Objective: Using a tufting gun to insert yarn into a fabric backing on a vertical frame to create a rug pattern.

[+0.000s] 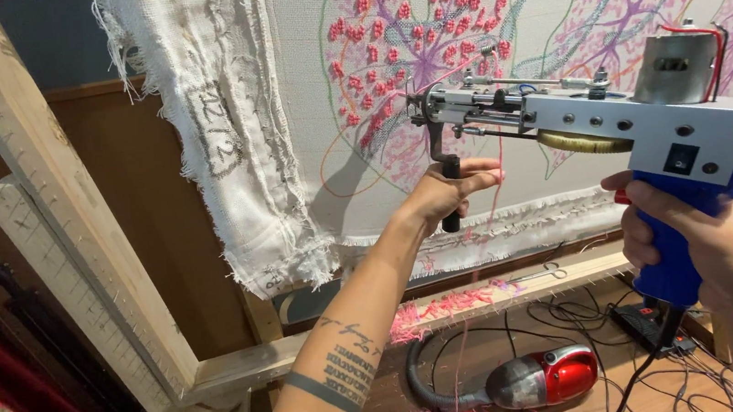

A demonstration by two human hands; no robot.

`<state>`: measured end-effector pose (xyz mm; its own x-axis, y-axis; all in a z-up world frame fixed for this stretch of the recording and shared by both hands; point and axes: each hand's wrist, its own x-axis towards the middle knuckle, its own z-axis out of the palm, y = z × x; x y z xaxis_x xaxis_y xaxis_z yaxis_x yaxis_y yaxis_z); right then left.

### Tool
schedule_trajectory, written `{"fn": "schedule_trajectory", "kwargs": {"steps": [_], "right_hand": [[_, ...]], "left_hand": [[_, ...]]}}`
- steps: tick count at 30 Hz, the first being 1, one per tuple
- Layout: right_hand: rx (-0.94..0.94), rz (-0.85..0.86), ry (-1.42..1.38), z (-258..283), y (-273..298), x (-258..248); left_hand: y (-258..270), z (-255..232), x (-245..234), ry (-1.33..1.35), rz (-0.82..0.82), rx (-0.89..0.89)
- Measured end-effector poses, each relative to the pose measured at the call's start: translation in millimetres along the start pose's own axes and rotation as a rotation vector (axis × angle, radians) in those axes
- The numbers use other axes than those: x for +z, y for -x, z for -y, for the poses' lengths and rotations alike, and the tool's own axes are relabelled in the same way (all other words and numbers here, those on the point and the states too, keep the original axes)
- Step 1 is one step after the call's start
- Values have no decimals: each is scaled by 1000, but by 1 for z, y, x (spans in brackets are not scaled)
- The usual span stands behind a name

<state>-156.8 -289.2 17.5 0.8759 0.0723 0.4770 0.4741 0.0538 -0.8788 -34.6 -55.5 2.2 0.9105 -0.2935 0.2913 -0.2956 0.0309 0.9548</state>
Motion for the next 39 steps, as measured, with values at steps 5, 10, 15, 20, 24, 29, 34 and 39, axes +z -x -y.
{"fn": "schedule_trajectory", "kwargs": {"steps": [5,10,15,20,24,29,34,39], "right_hand": [[-7,-32,5,3,6,-3],[-40,-17,-7,-2,9,-9],[-105,3,-41,-4,10,-14],[-69,-1,-47,-3,14,-17],[-6,-24,-9,-7,12,-22],[-70,5,0,-6,13,-28],[-81,6,10,-6,16,-36],[-126,14,-60,-8,20,-38]], "left_hand": [[-4,2,2,55,57,2],[-2,-6,6,25,12,-7],[13,-29,11,22,110,-39],[8,-16,7,21,176,-31],[7,-8,7,19,151,-85],[7,-11,11,58,214,-9],[13,-22,10,98,374,-25],[9,-15,12,88,362,-31]]}}
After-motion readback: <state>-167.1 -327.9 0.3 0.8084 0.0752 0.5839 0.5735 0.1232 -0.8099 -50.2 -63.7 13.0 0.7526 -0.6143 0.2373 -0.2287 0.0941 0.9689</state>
